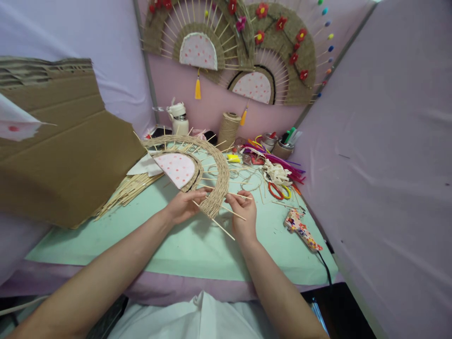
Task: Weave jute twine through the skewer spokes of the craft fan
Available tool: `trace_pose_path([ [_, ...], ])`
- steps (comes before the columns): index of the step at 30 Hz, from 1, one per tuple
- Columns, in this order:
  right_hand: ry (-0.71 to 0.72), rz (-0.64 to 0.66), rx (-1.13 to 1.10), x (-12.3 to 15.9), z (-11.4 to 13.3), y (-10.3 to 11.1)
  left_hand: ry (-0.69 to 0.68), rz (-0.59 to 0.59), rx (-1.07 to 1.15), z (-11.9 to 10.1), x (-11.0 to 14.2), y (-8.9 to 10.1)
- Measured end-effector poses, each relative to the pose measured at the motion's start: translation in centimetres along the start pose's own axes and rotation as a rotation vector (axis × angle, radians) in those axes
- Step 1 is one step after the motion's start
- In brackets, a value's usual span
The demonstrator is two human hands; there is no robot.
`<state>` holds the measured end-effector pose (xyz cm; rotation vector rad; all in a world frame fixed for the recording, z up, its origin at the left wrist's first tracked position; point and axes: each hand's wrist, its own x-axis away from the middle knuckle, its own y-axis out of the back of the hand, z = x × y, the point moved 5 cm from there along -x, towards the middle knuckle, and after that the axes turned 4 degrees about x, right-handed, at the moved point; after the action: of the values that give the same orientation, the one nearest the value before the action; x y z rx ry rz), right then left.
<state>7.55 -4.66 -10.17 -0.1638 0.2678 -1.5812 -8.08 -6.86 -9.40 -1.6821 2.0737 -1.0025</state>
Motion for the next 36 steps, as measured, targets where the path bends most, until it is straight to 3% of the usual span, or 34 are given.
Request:
trace_pose_path([
  [7, -0.103, 0.139, 0.006, 0.7, -0.8, -0.4, 0.013, 0.023, 0.038, 0.0, 0.0, 0.1],
  [11, -0.087, 0.190, 0.150, 0.7, -1.1, -0.1, 0.031, 0.007, 0.093, -0.2, -0.1, 0.4],
  [15, -0.081, 0.115, 0.257, 0.3, -1.2, 0.8, 0.017, -0.051, 0.106, -0.4, -0.1, 0.9],
  [21, -0.025, -0.013, 0.213, -0.2, -0.1, 2.1, -0.003, -0.062, 0.120, -0.5, -0.2, 1.1],
  [27, 0.073, 0.078, 0.178, 0.1, 1.4, 0.6, 0.038, -0.009, 0.122, -0.3, -0.2, 0.8],
  [36, 0.122, 0.011, 0.170, -0.3, 1.9, -0.7, 0.035, 0.068, 0.071, 0.0, -0.2, 0.3],
])
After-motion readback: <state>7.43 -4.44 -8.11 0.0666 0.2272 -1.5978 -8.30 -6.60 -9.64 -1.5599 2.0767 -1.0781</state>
